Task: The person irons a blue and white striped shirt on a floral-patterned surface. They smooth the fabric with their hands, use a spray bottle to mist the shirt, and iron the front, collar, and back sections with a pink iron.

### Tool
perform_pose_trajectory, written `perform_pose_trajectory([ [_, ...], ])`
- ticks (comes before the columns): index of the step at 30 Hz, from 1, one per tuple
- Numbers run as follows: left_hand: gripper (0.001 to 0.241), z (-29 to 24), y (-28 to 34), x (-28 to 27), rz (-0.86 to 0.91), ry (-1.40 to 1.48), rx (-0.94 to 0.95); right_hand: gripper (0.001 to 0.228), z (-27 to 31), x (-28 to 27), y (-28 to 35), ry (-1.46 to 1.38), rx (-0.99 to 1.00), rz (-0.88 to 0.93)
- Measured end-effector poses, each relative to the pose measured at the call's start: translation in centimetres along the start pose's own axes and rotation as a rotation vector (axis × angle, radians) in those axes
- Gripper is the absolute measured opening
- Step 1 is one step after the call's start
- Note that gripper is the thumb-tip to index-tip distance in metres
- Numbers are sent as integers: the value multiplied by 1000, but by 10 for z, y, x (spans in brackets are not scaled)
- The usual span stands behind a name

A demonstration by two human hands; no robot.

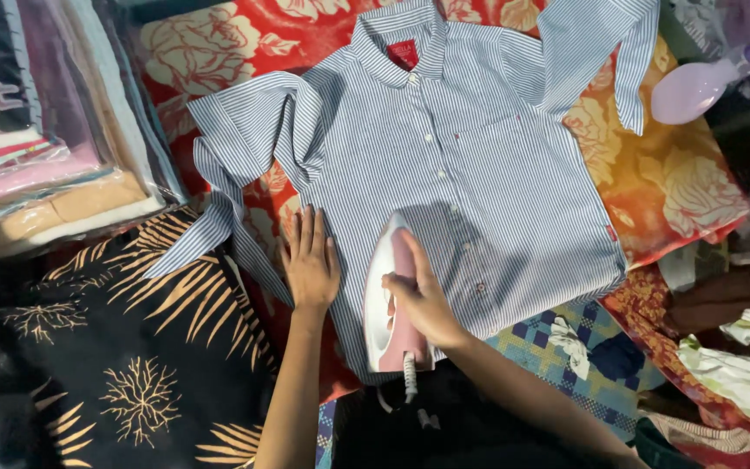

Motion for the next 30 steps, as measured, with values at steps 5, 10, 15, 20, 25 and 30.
perform_pose_trajectory([
  [5, 56, 6, 4, 4, -118, 20, -8, 74, 20, -11, -79, 312, -192, -62],
  [10, 55, 5, 3, 3, -237, 28, 10, 60, 40, -16, -166, 427, -255, -47],
  [15, 48, 4, -2, -3, -327, 22, 21, 53, 49, -7, -205, 656, -378, -170],
  [20, 55, 2, 3, -5, -301, 60, 12, 62, 51, -1, -160, 504, -295, 2],
  [25, 49, 4, 2, -5, -281, 83, 9, 67, 63, -17, -72, 390, -311, 121],
  [30, 53, 4, 2, -9, -244, 107, -21, 67, 119, -89, 17, 317, -456, 163],
])
Point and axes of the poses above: each hand's wrist, its own y-axis away from the middle knuckle, its own x-axis out of the palm, z = x × y, the point moved 7 cm from there along -y, towards the middle knuckle, and after that the axes turned 9 degrees about -z, right-handed, at the moved point
